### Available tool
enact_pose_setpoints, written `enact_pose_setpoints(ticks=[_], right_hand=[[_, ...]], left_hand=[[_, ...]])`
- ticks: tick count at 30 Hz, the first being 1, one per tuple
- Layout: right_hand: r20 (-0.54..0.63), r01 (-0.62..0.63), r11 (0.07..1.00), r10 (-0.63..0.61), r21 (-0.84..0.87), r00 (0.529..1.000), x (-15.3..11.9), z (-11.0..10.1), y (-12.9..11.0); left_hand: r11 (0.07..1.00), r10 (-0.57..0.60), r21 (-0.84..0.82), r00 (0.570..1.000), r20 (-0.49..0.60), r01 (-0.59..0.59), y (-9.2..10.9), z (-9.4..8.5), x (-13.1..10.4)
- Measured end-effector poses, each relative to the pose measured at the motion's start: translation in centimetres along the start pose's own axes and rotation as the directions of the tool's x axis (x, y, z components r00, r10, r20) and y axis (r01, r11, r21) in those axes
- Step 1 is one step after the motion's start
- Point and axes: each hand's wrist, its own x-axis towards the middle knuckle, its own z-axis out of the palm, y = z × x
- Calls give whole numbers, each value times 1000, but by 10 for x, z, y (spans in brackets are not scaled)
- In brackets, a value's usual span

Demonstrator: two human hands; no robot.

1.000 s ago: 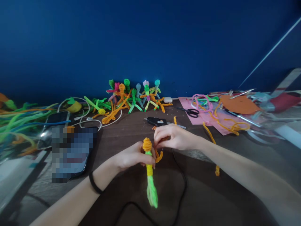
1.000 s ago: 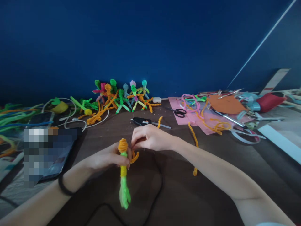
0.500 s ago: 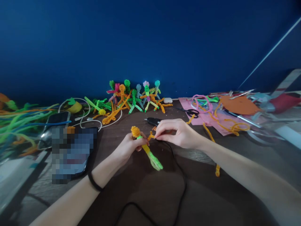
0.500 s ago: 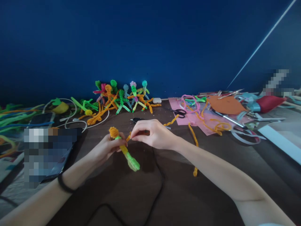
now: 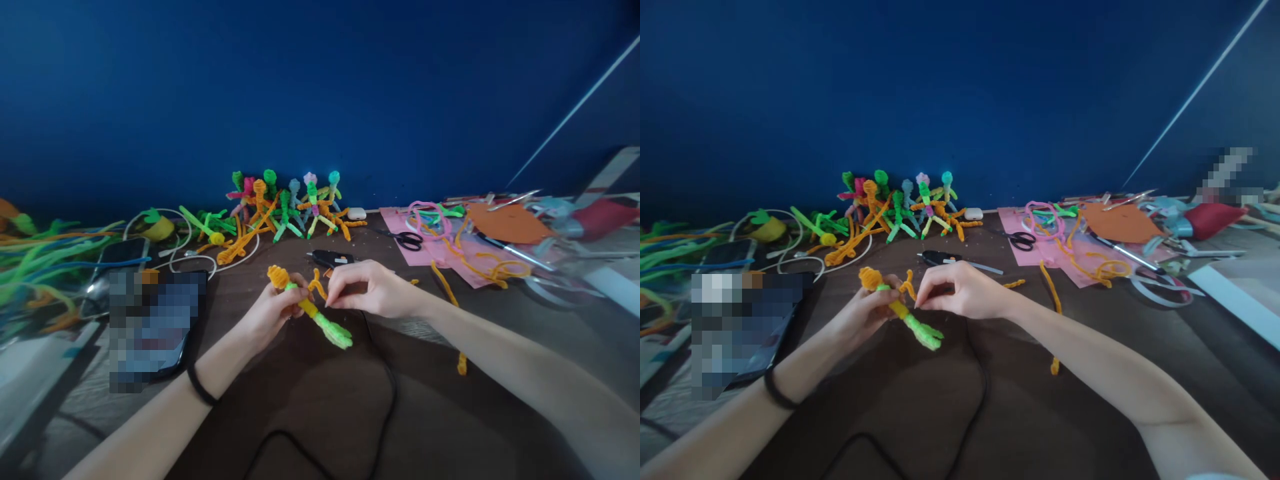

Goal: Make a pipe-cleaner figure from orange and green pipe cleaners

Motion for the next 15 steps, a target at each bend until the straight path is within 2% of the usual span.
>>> enact_pose_setpoints(ticks=[7, 11, 15], right_hand=[[37, -43, 996, 40, 72, 998, -1, 0, -5], [23, -178, 960, 178, 214, 984, -1, 2, -4], [128, -313, 911, 289, 267, 949, 2, 1, 2]], left_hand=[[998, 25, 59, 998, 50, -28, 1, 2, -2], [996, 55, 65, 997, 49, -59, 4, 3, -3], [996, 40, 78, 996, 75, -46, 6, 4, -6]])
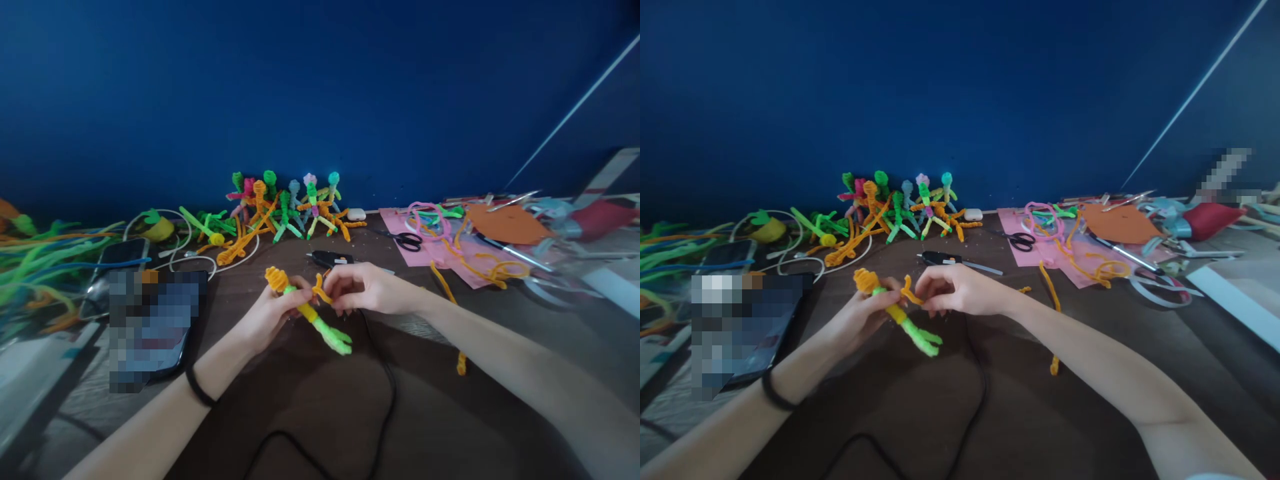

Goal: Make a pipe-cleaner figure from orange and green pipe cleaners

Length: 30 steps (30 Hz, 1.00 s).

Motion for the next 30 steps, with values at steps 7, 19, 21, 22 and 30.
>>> enact_pose_setpoints(ticks=[7, 19, 21, 22, 30], right_hand=[[-68, -2, 973, -14, -229, 998, 3, -3, 3], [-249, 108, 905, -226, -411, 942, -1, 5, -6], [-252, 102, 910, -217, -403, 943, -1, 4, -8], [-252, 90, 918, -199, -386, 947, -1, 4, -9], [-195, 1, 966, -53, -260, 979, 0, -4, -7]], left_hand=[[985, -118, 147, 976, 184, 91, -1, 4, -8], [936, -39, 349, 998, -46, 52, -4, 5, -1], [949, -3, 315, 996, -91, 31, -5, 3, 1], [959, 16, 283, 994, -112, 17, -5, 2, 2], [994, 68, 97, 974, -215, -48, -6, 0, 3]])
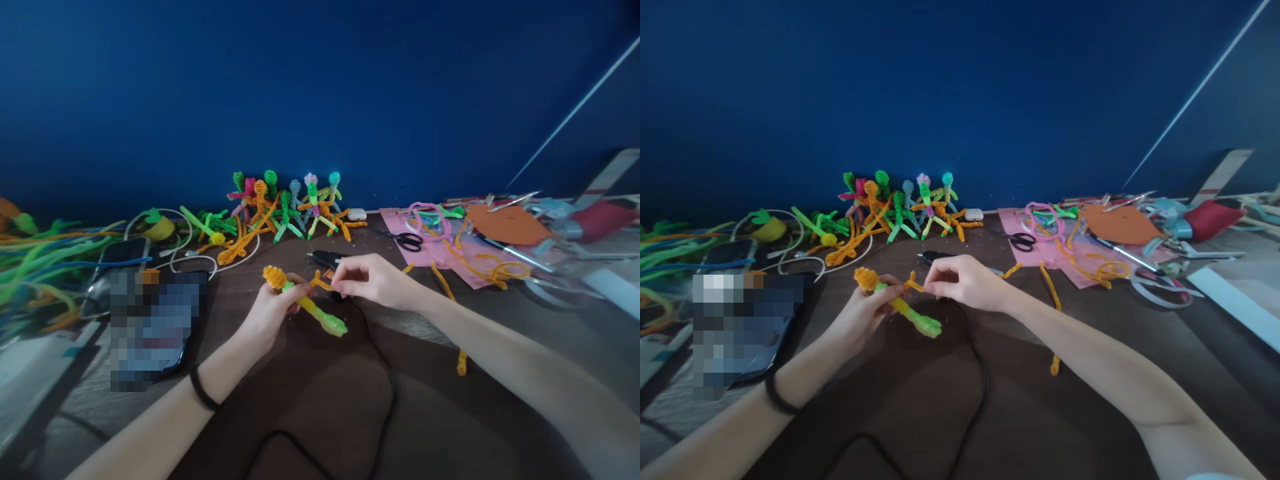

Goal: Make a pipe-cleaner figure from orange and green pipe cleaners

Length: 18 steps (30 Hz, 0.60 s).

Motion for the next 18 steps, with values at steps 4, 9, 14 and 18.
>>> enact_pose_setpoints(ticks=[4, 9, 14, 18], right_hand=[[101, 9, 999, -4, -52, 995, 3, 1, 6], [178, 71, 995, -57, -75, 982, 4, 3, 9], [161, 141, 977, -115, -160, 980, 3, 2, 9], [79, 252, 927, -240, -276, 968, 1, 2, 3]], left_hand=[[996, -56, -68, 996, 64, 60, 1, 2, -3], [990, -128, -22, 940, 317, 143, 3, 1, -7], [975, -201, 180, 859, 471, 129, 6, -1, -7], [943, -230, 320, 870, 435, 90, 8, 2, -7]])
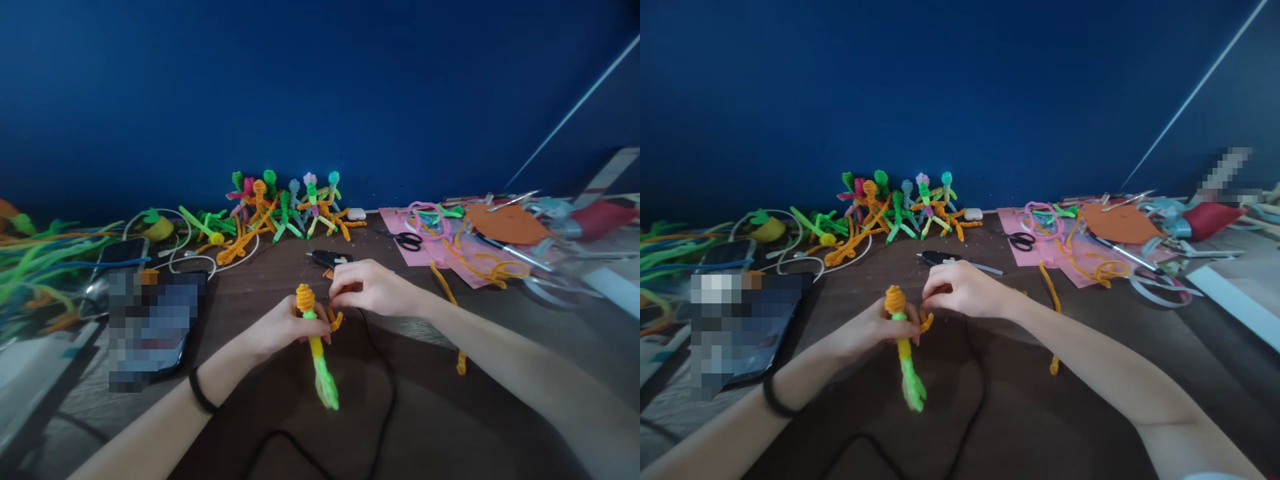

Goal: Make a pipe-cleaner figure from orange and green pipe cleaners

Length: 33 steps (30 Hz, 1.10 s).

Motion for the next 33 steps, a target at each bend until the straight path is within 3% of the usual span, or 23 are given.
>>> enact_pose_setpoints(ticks=[7, 17, 25, 29, 33], right_hand=[[-163, 103, 992, -114, -72, 980, -1, 1, -10], [-234, -109, 994, 109, 13, 966, 1, 0, -9], [-150, -122, 991, 129, 57, 980, 0, 2, 0], [-109, -128, 989, 136, 77, 985, 1, 2, 8], [-76, -34, 998, 37, 45, 996, 1, 5, 12]], left_hand=[[1000, -9, -26, 974, -228, 4, -3, -1, 7], [966, 49, -198, 874, -483, -163, -14, -6, 13], [879, 0, -421, 883, -469, -223, -11, -3, 12], [889, 9, -421, 925, -380, -181, -9, -1, 8], [897, 19, -426, 973, -232, -119, -9, 0, 3]])
